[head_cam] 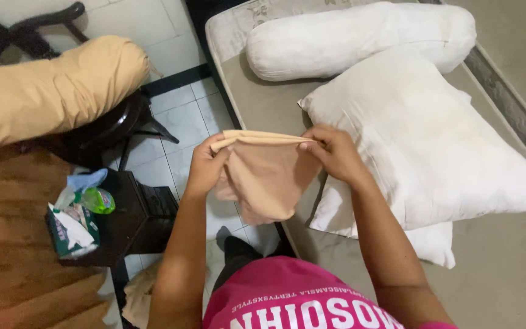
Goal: The person places a beige pillowcase over a white pillow on a mattress, then removes it. They then pick up a long cylindrical pillow from a chair and place it on the mattress, attempting to insert it into the same pillowcase and adjusting the fabric around it.
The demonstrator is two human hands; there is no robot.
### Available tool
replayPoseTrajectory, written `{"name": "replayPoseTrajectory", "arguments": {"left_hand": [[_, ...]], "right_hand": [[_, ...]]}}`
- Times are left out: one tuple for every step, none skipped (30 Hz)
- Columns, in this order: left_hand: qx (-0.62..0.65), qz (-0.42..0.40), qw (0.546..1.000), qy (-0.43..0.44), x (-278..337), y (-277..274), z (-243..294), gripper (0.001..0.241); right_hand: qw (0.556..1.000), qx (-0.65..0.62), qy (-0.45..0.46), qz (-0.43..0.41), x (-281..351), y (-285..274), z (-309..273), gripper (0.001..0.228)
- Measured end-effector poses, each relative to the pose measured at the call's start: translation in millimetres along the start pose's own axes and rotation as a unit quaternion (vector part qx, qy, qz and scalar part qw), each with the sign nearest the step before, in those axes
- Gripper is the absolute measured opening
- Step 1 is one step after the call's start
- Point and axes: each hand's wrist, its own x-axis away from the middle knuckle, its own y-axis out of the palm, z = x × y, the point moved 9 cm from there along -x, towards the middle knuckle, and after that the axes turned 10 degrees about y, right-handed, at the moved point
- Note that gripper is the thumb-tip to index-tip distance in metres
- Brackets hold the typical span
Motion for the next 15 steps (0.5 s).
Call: {"name": "replayPoseTrajectory", "arguments": {"left_hand": [[0.001, 0.011, 1.0, -0.004, 4.5, -6.4, -16.9, 0.031], [-0.025, 0.002, 0.999, -0.025, 10.2, -11.5, -37.3, 0.031], [-0.05, -0.005, 0.998, -0.048, 20.5, -19.0, -59.2, 0.031], [-0.048, 0.008, 0.997, -0.056, 36.3, -22.6, -64.5, 0.031], [-0.03, 0.028, 0.997, -0.072, 49.6, -28.7, -68.9, 0.029], [-0.012, 0.049, 0.995, -0.087, 63.6, -34.9, -72.7, 0.027], [-0.015, 0.065, 0.993, -0.093, 76.3, -46.6, -80.1, 0.027], [-0.022, 0.087, 0.99, -0.109, 91.3, -59.7, -88.9, 0.026], [-0.028, 0.108, 0.986, -0.123, 106.0, -72.5, -97.3, 0.031], [-0.031, 0.123, 0.984, -0.127, 121.3, -86.9, -96.3, 0.031], [-0.005, 0.13, 0.984, -0.122, 134.6, -99.7, -93.4, 0.042], [0.021, 0.138, 0.984, -0.115, 148.8, -112.7, -89.9, 0.054], [0.019, 0.152, 0.981, -0.116, 161.5, -127.4, -87.1, 0.054], [-0.037, 0.153, 0.982, -0.103, 174.0, -142.5, -80.2, 0.049], [-0.091, 0.151, 0.98, -0.09, 186.4, -157.1, -72.9, 0.045]], "right_hand": [[1.0, 0.003, -0.003, -0.011, -0.1, 6.1, 1.8, 0.009], [0.998, 0.068, -0.007, 0.008, -0.1, 10.4, 3.3, 0.008], [0.991, 0.133, -0.012, 0.023, 1.2, 18.0, 4.1, 0.008], [0.991, 0.136, -0.016, 0.008, 5.7, 29.3, 5.6, 0.008], [0.996, 0.092, -0.012, -0.012, 6.2, 39.8, 6.1, 0.011], [0.998, 0.048, -0.007, -0.032, 7.6, 50.8, 6.0, 0.014], [0.998, 0.047, -0.014, -0.049, 9.2, 64.0, 3.1, 0.014], [0.996, 0.06, -0.023, -0.066, 12.1, 78.4, -0.1, 0.017], [0.994, 0.072, -0.033, -0.08, 15.7, 92.3, -3.4, 0.02], [0.992, 0.071, -0.041, -0.094, 21.0, 104.1, -8.4, 0.02], [0.99, 0.049, -0.044, -0.127, 26.5, 118.4, -15.3, 0.017], [0.986, 0.028, -0.046, -0.161, 33.2, 132.7, -22.5, 0.015], [0.983, 0.027, -0.054, -0.173, 39.5, 142.0, -37.1, 0.015], [0.977, 0.03, -0.07, -0.2, 48.5, 154.0, -52.8, 0.016], [0.97, 0.033, -0.084, -0.226, 59.4, 165.0, -69.3, 0.016]]}}
